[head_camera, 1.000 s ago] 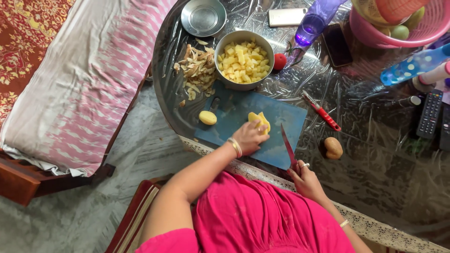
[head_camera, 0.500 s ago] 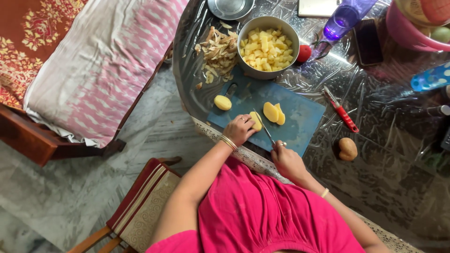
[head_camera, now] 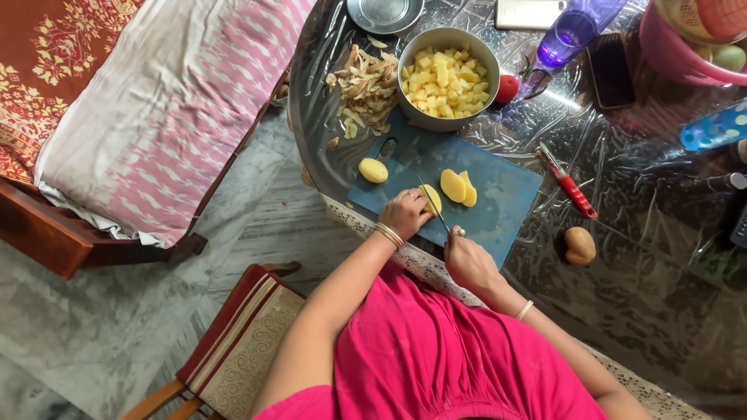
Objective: The recorder is peeling potatoes and then cutting them into small pieces.
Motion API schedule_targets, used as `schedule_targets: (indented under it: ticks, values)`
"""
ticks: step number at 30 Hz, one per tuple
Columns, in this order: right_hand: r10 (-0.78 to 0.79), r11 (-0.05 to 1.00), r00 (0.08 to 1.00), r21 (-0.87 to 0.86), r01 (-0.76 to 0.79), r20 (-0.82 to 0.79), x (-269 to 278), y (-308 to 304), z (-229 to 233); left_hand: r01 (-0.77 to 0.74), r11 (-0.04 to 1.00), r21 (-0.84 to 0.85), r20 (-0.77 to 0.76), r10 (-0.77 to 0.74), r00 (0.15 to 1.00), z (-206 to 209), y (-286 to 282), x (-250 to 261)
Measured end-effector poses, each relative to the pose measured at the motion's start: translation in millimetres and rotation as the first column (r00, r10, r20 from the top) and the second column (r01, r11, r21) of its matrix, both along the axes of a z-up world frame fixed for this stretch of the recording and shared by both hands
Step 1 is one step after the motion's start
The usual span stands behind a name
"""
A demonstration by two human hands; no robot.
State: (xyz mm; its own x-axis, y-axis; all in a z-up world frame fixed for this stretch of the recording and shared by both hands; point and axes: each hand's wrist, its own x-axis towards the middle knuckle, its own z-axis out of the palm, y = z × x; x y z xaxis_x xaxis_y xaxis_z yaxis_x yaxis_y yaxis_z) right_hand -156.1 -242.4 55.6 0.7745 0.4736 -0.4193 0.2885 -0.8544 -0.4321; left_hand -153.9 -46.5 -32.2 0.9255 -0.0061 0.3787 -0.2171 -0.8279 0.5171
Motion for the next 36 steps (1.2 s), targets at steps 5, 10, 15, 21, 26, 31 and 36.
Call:
schedule_targets:
  ticks: [5,10,15,21,26,31,36]
  values:
    - [0.045,0.998,0.998,0.050,-0.048,0.047,14,9,-17,0.043,0.999,0.001,-0.038,-0.043,0.998,1,1,-3]
    - [0.087,0.995,0.994,0.046,-0.090,0.071,19,-4,-43,0.048,0.998,0.029,-0.053,-0.046,0.998,4,2,3]
    - [0.018,1.000,1.000,-0.020,-0.018,0.013,-32,-76,-77,0.050,0.996,0.078,-0.037,-0.047,0.998,-1,3,9]
    - [-0.018,0.998,0.986,0.055,0.028,-0.165,-50,-145,-88,0.213,0.941,0.262,-0.091,-0.196,0.976,39,16,24]
    - [-0.157,0.987,0.980,-0.001,0.158,-0.123,-49,-131,-61,0.440,0.789,0.429,-0.204,-0.390,0.898,20,15,56]
    - [-0.156,0.979,0.988,0.127,0.156,-0.015,-21,-89,-44,0.413,0.835,0.362,-0.381,-0.272,0.884,36,15,44]
    - [-0.115,0.983,0.993,0.141,0.114,-0.001,6,-38,-21,-0.040,0.996,0.078,-0.370,0.066,0.926,55,17,10]
